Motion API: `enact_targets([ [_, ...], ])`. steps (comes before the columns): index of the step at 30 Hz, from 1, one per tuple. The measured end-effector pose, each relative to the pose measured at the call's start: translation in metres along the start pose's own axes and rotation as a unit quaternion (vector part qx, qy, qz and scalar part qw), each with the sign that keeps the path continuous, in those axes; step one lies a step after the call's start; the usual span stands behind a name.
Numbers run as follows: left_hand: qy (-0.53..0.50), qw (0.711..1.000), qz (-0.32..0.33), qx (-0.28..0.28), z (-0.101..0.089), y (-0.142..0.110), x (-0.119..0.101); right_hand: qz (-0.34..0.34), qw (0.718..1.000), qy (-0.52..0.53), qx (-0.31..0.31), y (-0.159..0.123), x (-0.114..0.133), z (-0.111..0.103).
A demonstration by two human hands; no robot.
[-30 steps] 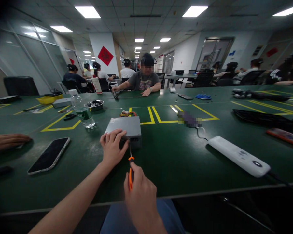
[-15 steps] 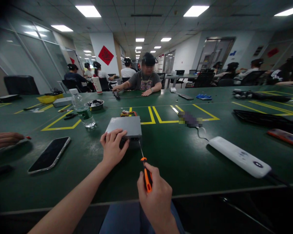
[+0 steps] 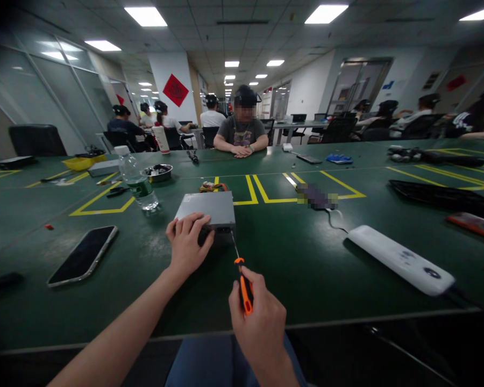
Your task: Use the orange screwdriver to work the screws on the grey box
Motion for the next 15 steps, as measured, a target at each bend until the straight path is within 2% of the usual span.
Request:
enact_targets([
  [11,0.003,1.0,-0.003,0.004,0.0013,0.0008,0.001,0.023,0.999,-0.023,-0.001,0.003,-0.0081,-0.0065],
  [15,-0.002,1.0,-0.001,-0.001,0.0003,0.0003,0.0004,-0.004,0.999,-0.031,-0.019,0.0038,-0.002,-0.0064],
])
Point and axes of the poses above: each hand's wrist, its own y-axis towards the middle knuckle, its own z-axis out of the palm, x = y × z, the point moved 7 cm from there along y, towards the middle knuckle, and after that the axes turned 8 degrees about -z, right-handed, at the moved point
